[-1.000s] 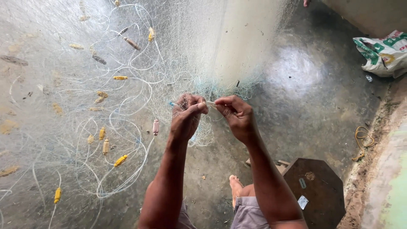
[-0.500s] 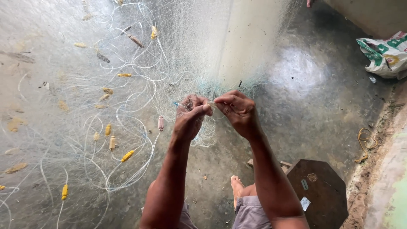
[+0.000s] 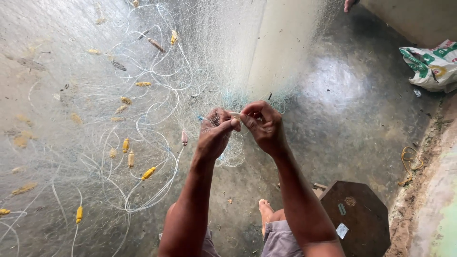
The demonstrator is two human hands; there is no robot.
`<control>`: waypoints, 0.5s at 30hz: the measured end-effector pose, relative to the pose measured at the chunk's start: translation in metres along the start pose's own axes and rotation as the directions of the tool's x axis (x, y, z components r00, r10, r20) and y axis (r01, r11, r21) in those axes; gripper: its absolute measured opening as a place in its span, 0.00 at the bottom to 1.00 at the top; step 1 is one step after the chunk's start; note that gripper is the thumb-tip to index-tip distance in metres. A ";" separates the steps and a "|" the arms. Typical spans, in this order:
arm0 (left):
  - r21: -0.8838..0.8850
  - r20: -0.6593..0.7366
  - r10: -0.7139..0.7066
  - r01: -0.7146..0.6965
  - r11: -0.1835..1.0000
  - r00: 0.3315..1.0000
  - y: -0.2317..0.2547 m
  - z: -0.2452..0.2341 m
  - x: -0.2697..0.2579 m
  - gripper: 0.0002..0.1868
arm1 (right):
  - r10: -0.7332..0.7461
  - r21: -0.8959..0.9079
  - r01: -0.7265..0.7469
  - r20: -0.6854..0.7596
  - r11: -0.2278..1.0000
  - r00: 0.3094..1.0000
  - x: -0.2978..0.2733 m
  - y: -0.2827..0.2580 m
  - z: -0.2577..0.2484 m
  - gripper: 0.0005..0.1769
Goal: Repairing a fishing net by weaving and knotting the mesh using a shuttle tool.
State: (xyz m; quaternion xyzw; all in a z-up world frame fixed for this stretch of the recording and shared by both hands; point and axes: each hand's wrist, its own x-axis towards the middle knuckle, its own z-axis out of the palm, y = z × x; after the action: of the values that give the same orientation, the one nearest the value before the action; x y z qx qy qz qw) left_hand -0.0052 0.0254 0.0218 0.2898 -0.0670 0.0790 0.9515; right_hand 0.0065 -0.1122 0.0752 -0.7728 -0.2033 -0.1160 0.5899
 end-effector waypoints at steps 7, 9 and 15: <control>0.067 -0.003 0.013 -0.013 0.998 1.000 -0.004 -0.007 -0.001 0.15 | -0.075 -0.017 0.075 -0.018 0.997 0.997 0.002 -0.008 0.002 0.03; 0.073 0.000 0.011 -0.011 0.997 1.000 -0.004 -0.004 -0.003 0.15 | -0.046 -0.003 0.046 -0.016 0.999 0.999 0.000 -0.009 0.002 0.02; 0.261 -0.044 -0.001 0.012 0.965 0.999 0.019 0.032 -0.006 0.17 | -0.119 0.023 0.121 -0.061 0.992 0.991 0.000 -0.013 0.009 0.16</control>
State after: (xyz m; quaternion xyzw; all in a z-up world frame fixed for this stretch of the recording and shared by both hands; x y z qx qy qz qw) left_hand -0.0168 0.0221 0.0574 0.4112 -0.0342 0.0903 0.9064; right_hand -0.0004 -0.1008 0.0841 -0.7476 -0.2335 -0.1715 0.5976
